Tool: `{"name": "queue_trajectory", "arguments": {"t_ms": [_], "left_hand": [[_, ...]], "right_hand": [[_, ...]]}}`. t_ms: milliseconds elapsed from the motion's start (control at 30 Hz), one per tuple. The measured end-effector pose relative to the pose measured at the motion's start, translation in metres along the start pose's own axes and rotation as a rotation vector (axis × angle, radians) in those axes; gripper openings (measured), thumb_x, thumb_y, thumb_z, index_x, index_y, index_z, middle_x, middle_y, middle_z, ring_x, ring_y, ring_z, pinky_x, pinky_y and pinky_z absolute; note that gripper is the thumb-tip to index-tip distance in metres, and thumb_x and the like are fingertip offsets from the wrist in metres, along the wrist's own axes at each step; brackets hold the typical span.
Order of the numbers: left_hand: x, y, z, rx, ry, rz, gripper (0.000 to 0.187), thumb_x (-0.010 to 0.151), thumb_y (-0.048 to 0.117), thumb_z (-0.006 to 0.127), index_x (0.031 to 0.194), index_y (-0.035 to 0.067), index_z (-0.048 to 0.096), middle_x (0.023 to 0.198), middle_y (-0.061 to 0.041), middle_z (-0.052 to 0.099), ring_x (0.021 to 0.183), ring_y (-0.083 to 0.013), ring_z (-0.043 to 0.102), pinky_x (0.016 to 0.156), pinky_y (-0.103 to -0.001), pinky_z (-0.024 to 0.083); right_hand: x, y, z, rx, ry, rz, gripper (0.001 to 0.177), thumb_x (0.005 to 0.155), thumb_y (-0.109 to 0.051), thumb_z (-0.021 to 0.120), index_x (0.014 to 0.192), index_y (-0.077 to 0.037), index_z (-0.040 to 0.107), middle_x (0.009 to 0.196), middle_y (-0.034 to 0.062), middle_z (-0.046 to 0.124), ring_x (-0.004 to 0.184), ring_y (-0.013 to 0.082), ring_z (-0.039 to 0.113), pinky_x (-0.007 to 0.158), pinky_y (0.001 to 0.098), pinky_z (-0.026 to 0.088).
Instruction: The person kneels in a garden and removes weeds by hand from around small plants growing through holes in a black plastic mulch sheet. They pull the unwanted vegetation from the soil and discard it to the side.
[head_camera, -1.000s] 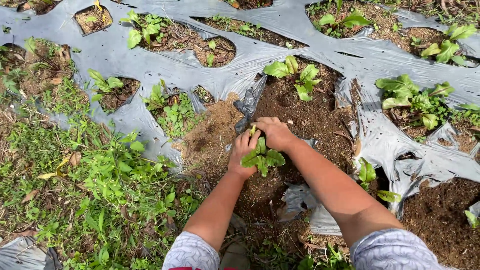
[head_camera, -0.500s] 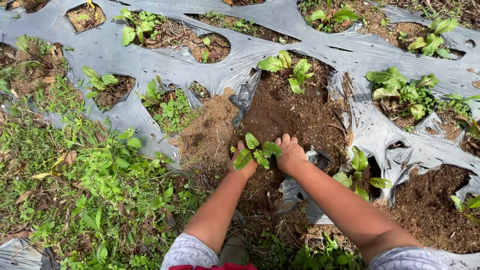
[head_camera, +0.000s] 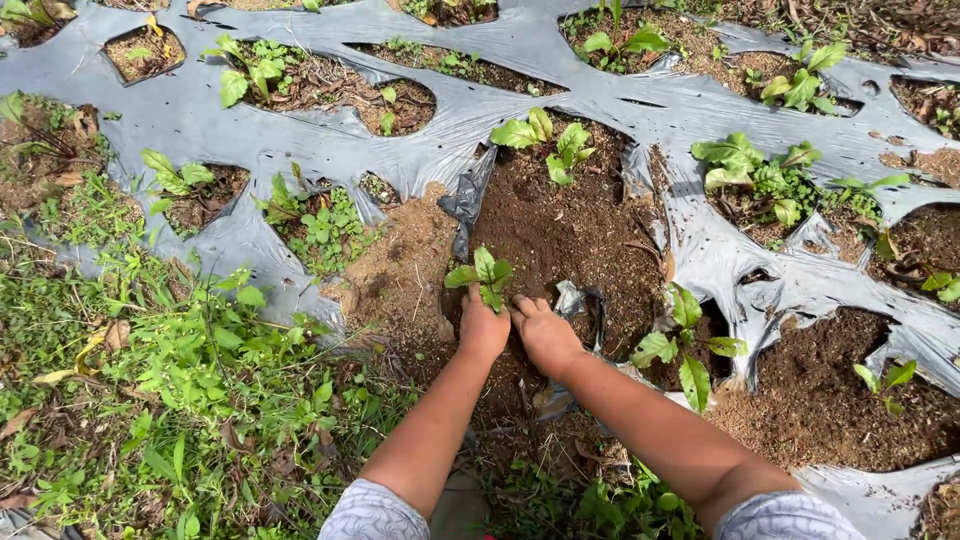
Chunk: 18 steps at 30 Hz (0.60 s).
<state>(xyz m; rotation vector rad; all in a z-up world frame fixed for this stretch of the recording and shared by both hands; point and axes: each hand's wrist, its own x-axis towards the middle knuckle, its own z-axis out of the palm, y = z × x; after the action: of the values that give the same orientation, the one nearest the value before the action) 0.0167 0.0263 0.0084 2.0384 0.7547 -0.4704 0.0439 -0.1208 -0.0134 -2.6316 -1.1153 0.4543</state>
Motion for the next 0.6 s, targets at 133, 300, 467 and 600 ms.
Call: {"name": "queue_trajectory", "arguments": {"t_ms": [133, 300, 467, 600], "left_hand": [[0.021, -0.019, 0.028, 0.091, -0.027, -0.008, 0.086, 0.099, 0.044, 0.052, 0.158, -0.005, 0.013, 0.159, -0.031, 0.026, 0.141, -0.0442, 0.046, 0.108, -0.054, 0.050], [-0.025, 0.040, -0.004, 0.542, -0.102, 0.287, 0.058, 0.103, 0.026, 0.043, 0.144, -0.014, 0.031, 0.119, -0.033, 0.064, 0.099, -0.0407, 0.072, 0.073, -0.055, 0.063], [0.005, 0.090, 0.010, 0.523, -0.017, 0.476, 0.042, 0.099, 0.009, 0.048, 0.139, -0.004, 0.053, 0.130, -0.027, 0.057, 0.120, -0.0429, 0.060, 0.092, -0.061, 0.056], [0.052, 0.134, -0.010, 0.710, -0.032, 0.169, 0.082, 0.101, 0.028, 0.065, 0.163, 0.000, 0.019, 0.169, -0.028, 0.006, 0.155, -0.0503, 0.008, 0.125, -0.050, 0.028]], "right_hand": [[0.011, 0.036, 0.016, 0.060, 0.138, -0.017, 0.020, 0.093, -0.014, 0.056, 0.106, -0.008, 0.071, 0.125, 0.0068, 0.063, 0.105, 0.0356, 0.068, 0.081, 0.0452, 0.065], [0.004, 0.110, -0.040, 0.012, 0.338, 0.249, 0.027, 0.101, -0.028, 0.051, 0.118, -0.025, 0.072, 0.127, -0.0033, 0.065, 0.120, 0.0282, 0.063, 0.096, 0.0388, 0.059], [0.019, 0.135, -0.063, -0.268, 0.094, 0.346, 0.044, 0.096, -0.048, 0.059, 0.135, -0.028, 0.064, 0.140, -0.0009, 0.059, 0.136, 0.0251, 0.052, 0.111, 0.0423, 0.047], [0.051, 0.129, -0.075, -0.318, -0.069, 0.435, 0.059, 0.099, -0.058, 0.053, 0.149, -0.026, 0.055, 0.159, 0.0035, 0.045, 0.139, 0.0297, 0.043, 0.105, 0.0454, 0.047]]}}
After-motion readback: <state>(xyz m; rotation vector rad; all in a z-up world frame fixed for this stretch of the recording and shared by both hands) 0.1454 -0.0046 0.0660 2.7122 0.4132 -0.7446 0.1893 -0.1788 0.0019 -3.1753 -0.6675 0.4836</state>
